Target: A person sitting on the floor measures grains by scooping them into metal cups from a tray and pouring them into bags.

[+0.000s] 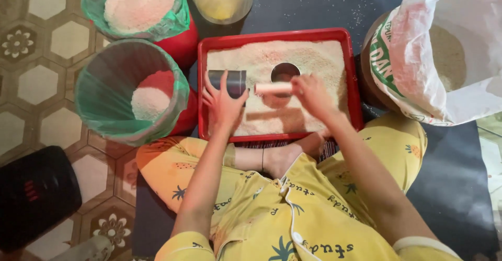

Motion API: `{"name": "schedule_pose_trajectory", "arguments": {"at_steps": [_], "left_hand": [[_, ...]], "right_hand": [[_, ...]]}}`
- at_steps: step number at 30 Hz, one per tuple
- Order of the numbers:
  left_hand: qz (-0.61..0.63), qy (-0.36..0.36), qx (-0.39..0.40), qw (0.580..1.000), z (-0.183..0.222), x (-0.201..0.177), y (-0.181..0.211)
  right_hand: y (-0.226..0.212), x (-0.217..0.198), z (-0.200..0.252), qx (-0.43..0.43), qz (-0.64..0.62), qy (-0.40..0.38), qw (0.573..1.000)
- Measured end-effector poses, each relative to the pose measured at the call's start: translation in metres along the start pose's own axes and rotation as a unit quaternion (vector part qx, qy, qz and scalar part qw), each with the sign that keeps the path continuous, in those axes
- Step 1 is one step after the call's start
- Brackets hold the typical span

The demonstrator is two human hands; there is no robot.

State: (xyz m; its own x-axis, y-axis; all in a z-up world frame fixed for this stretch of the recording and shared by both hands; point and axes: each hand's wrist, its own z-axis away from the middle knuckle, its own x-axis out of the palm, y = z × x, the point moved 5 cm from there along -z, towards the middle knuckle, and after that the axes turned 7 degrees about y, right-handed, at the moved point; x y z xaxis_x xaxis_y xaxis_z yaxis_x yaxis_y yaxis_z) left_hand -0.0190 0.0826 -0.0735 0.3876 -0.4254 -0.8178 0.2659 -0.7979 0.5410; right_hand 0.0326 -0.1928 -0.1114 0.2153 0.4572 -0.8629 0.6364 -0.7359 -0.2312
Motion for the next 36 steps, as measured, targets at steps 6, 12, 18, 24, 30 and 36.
{"name": "schedule_pose_trajectory", "arguments": {"at_steps": [6,12,18,24,30,36], "left_hand": [[0.012,0.061,0.034,0.997,0.052,0.035,-0.017],[-0.005,0.061,0.034,0.998,0.059,0.037,-0.018],[0.01,0.074,0.049,0.996,0.056,0.035,-0.022],[0.05,0.07,0.043,0.995,0.053,0.039,-0.026],[0.061,0.055,0.033,0.996,0.052,0.036,-0.026],[0.071,0.046,0.028,0.996,0.05,0.027,-0.022]], "right_hand": [[0.033,0.009,-0.047,0.023,0.102,0.039,0.994],[0.023,0.031,-0.054,0.014,0.169,0.051,0.984],[-0.006,-0.005,-0.01,0.02,0.127,0.028,0.991],[-0.025,-0.033,0.02,0.059,0.076,-0.039,0.995],[-0.017,0.006,0.006,0.24,-0.135,0.032,0.961],[-0.02,0.039,-0.023,0.305,-0.239,0.054,0.92]]}}
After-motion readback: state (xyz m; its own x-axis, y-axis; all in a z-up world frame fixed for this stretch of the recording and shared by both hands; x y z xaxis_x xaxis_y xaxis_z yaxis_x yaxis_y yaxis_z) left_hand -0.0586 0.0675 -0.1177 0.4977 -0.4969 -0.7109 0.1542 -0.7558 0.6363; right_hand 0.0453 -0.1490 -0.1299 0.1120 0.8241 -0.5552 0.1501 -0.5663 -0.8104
